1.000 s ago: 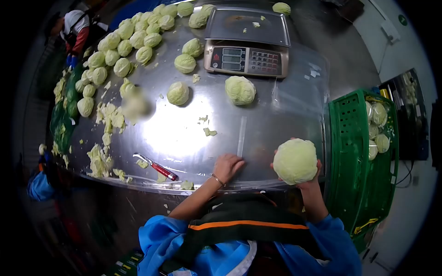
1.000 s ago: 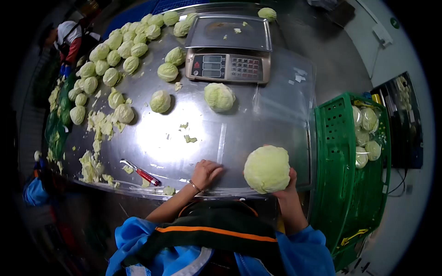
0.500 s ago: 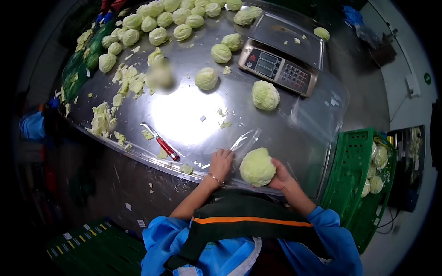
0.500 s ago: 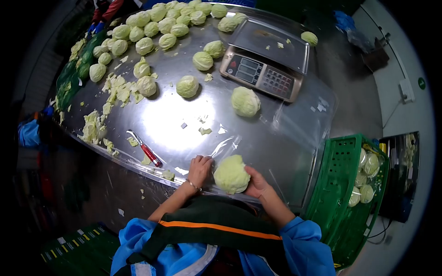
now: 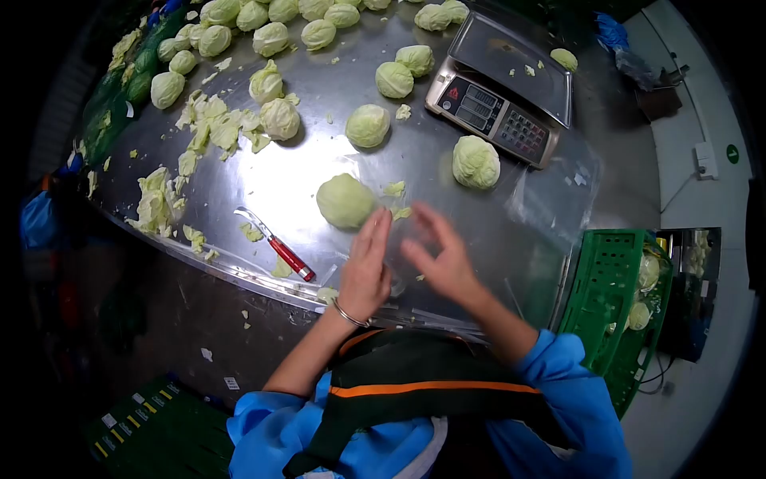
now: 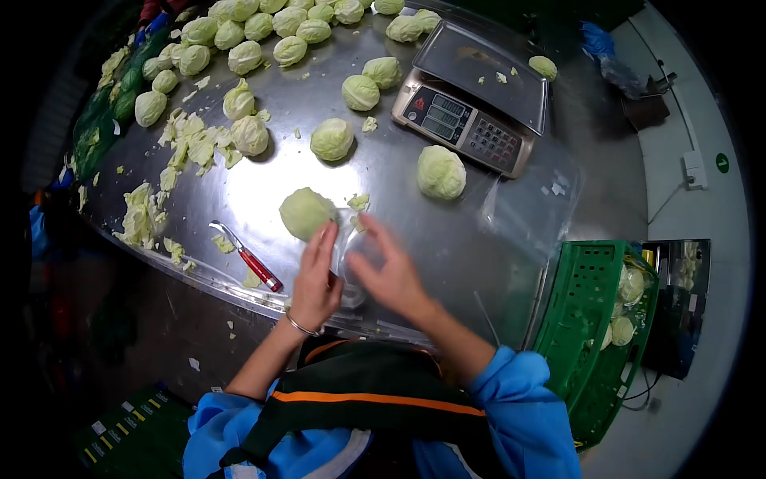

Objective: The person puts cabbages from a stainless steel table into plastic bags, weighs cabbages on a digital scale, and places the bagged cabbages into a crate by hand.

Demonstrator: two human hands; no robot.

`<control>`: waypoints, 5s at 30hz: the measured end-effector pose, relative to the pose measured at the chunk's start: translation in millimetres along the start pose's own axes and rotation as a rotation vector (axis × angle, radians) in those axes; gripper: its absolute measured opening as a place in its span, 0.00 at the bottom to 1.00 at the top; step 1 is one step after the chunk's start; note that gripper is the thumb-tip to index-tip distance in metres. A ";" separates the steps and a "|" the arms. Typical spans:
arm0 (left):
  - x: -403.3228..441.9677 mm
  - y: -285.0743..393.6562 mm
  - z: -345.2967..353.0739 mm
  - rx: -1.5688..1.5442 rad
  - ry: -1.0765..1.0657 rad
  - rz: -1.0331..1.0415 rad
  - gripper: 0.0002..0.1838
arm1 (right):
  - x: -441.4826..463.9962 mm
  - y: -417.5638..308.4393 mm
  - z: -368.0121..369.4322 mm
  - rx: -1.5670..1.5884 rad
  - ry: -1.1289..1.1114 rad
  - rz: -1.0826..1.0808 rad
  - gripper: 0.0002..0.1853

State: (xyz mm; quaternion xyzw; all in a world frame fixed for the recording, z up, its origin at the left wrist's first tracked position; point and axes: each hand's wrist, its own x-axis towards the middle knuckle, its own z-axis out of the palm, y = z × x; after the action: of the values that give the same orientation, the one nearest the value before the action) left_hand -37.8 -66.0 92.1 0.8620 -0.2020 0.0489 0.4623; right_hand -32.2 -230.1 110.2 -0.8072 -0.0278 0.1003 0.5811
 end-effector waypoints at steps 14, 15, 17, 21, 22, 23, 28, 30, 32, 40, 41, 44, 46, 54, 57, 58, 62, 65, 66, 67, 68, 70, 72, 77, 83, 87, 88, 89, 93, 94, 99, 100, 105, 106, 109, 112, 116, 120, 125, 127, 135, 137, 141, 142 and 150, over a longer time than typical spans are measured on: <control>21.7 26.7 -48.9 0.117 -0.070 -0.098 0.28 | 75.4 77.1 -129.7 1.091 0.174 0.418 0.45; 26.2 29.8 -48.6 0.195 -0.021 -0.069 0.27 | 56.0 65.5 -121.8 1.315 0.173 0.386 0.46; 33.5 35.6 -48.6 0.351 0.049 0.010 0.27 | 24.6 60.3 -102.5 1.637 0.074 0.249 0.47; 38.7 38.8 -43.8 0.385 -0.030 0.037 0.24 | 20.1 37.9 -91.7 1.804 -0.336 -0.077 0.51; 37.2 45.5 -44.0 0.418 -0.011 0.028 0.23 | 19.7 30.1 -89.3 1.810 -0.401 -0.107 0.51; 33.6 50.2 -45.0 0.405 0.044 0.015 0.23 | 17.8 24.8 -87.5 1.816 -0.462 -0.132 0.52; 48.0 90.7 -61.7 -0.026 0.073 0.099 0.29 | 2.4 8.5 -80.0 1.400 -0.179 -0.181 0.55; 64.4 111.7 -62.5 -0.213 -0.112 0.067 0.38 | -2.4 -1.4 -77.4 1.329 -0.237 -0.169 0.56; 62.9 113.9 -54.9 -0.353 -0.139 0.126 0.28 | -11.9 -6.7 -74.1 1.288 -0.219 -0.167 0.58; 20.7 101.6 -65.4 -0.639 -0.063 0.175 0.07 | -30.1 -5.1 -73.0 1.133 -0.372 -0.260 0.56; 15.8 104.3 -70.2 -0.698 -0.086 0.150 0.07 | -32.9 -4.2 -71.1 1.168 -0.411 -0.275 0.55; 5.1 98.3 -81.5 -0.802 -0.174 0.205 0.11 | -29.8 -11.8 -68.6 1.025 -0.480 -0.375 0.53; 0.9 111.0 -88.9 -0.736 -0.106 -0.065 0.19 | -29.6 -17.2 -66.6 0.955 -0.465 -0.385 0.52; 1.0 89.7 -75.3 -0.470 0.028 -0.030 0.16 | -16.0 -29.7 -61.2 0.658 -0.388 -0.450 0.48; 0.5 84.7 -72.2 -0.501 0.175 -0.014 0.09 | -14.7 -27.6 -58.1 0.661 -0.382 -0.425 0.50; -0.6 84.0 -71.5 -0.488 0.214 0.012 0.09 | -14.6 -27.6 -54.6 0.731 -0.360 -0.365 0.50; -0.4 82.2 -78.9 -0.494 0.339 0.107 0.07 | -19.1 -22.0 -35.9 0.862 -0.273 -0.153 0.51; -3.7 73.5 -112.1 -0.669 0.588 -0.404 0.04 | -22.5 -19.3 -28.9 0.959 -0.202 0.010 0.53; -5.8 60.3 -129.3 -0.709 0.613 -0.420 0.05 | -25.4 -18.3 -29.3 1.036 -0.144 0.078 0.53; -6.9 43.2 -144.0 -0.652 0.640 -0.439 0.06 | -26.4 -17.6 -32.0 1.105 -0.094 0.148 0.54; -3.7 35.5 -156.7 -0.385 0.628 -0.517 0.06 | -27.3 -16.8 -35.9 1.119 -0.085 0.136 0.54; -14.2 -0.9 -160.1 0.577 0.442 -0.342 0.21 | -27.8 -15.4 -42.4 1.152 -0.072 0.111 0.55; -14.6 -7.1 -148.0 0.601 0.368 -0.237 0.32 | -23.8 -15.5 -44.7 1.145 -0.172 0.026 0.55; 20.9 69.3 -77.9 -0.848 -0.020 -0.453 0.24 | -24.0 -28.3 -39.6 0.958 -0.174 -0.009 0.56; 18.8 35.2 -81.4 -1.417 0.388 -0.499 0.12 | -43.6 4.9 -26.2 1.309 -0.224 -0.079 0.56; 5.9 -64.0 -132.1 0.078 0.434 -0.471 0.22 | -48.4 3.6 -34.0 1.491 -0.292 -0.290 0.55; -7.5 -69.9 -122.1 0.346 0.398 -0.384 0.26 | -57.0 11.1 -43.9 1.470 -0.159 -0.226 0.52; -21.4 -66.4 -117.5 0.611 0.356 -0.285 0.31 | -57.3 5.2 -52.2 1.478 -0.193 -0.237 0.51; -25.9 26.5 -31.3 0.242 0.150 -0.458 0.44 | -62.0 3.2 -65.1 1.555 -0.341 -0.268 0.49; -18.9 36.3 -6.5 0.239 0.159 -0.374 0.45 | -60.7 4.2 -66.0 1.565 -0.370 -0.268 0.49; -11.1 -2.8 30.2 0.361 0.070 -0.046 0.40 | -52.9 11.1 -59.0 1.564 -0.461 -0.193 0.47; -17.3 -12.2 25.8 0.372 0.037 -0.014 0.39 | -54.5 12.5 -59.0 1.562 -0.467 -0.187 0.47; -43.4 -0.2 -0.6 0.431 -0.003 0.035 0.22 | -64.9 30.1 -62.2 1.548 -0.479 -0.131 0.48; -46.6 1.6 -0.4 0.469 -0.011 0.022 0.15 | -69.4 33.4 -64.6 1.514 -0.470 -0.090 0.48; -45.2 19.3 -1.4 0.614 0.019 -0.024 0.17 | -69.3 33.5 -60.3 1.438 -0.589 0.016 0.52; -48.3 9.3 -2.1 0.632 -0.089 -0.052 0.26 | -51.3 38.8 -39.4 1.354 -0.785 0.077 0.54; -51.5 1.5 -21.7 0.302 -0.228 -0.121 0.36 | -41.1 51.6 -9.8 1.302 -0.789 0.390 0.49; -46.7 7.2 -48.4 0.173 -0.325 -0.114 0.43 | -33.0 56.9 9.2 1.176 -0.520 0.778 0.39; -47.3 8.6 -41.1 0.132 -0.293 -0.104 0.43 | -31.2 39.7 56.5 1.177 -0.162 0.774 0.30; -51.1 -2.4 -34.8 0.072 -0.158 -0.188 0.42 | -36.5 16.7 69.8 0.903 -0.114 0.503 0.33; -75.6 -46.2 -48.4 0.338 0.118 -0.173 0.33 | 13.8 51.8 96.5 -0.322 0.229 -0.024 0.41; -80.0 -51.8 -44.9 0.516 0.373 -0.161 0.34 | 23.0 66.7 100.2 0.107 0.111 0.170 0.37; -81.8 -96.5 -22.0 -0.099 0.452 -0.606 0.41 | 19.7 84.7 98.8 -0.156 0.195 0.164 0.25; -77.9 -94.4 -26.4 -0.189 0.401 -0.735 0.36 | 21.4 90.4 99.3 -0.156 0.210 0.137 0.22; 8.1 -41.6 -79.0 -0.187 0.273 -0.336 0.15 | 46.5 35.8 42.9 0.210 0.390 0.019 0.16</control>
State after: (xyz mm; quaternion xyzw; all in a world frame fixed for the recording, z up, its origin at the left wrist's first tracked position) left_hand -6.0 16.5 106.8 0.8224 0.0053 0.0686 0.5647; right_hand 2.4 -194.1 57.3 -0.7465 0.1033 -0.0501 0.6554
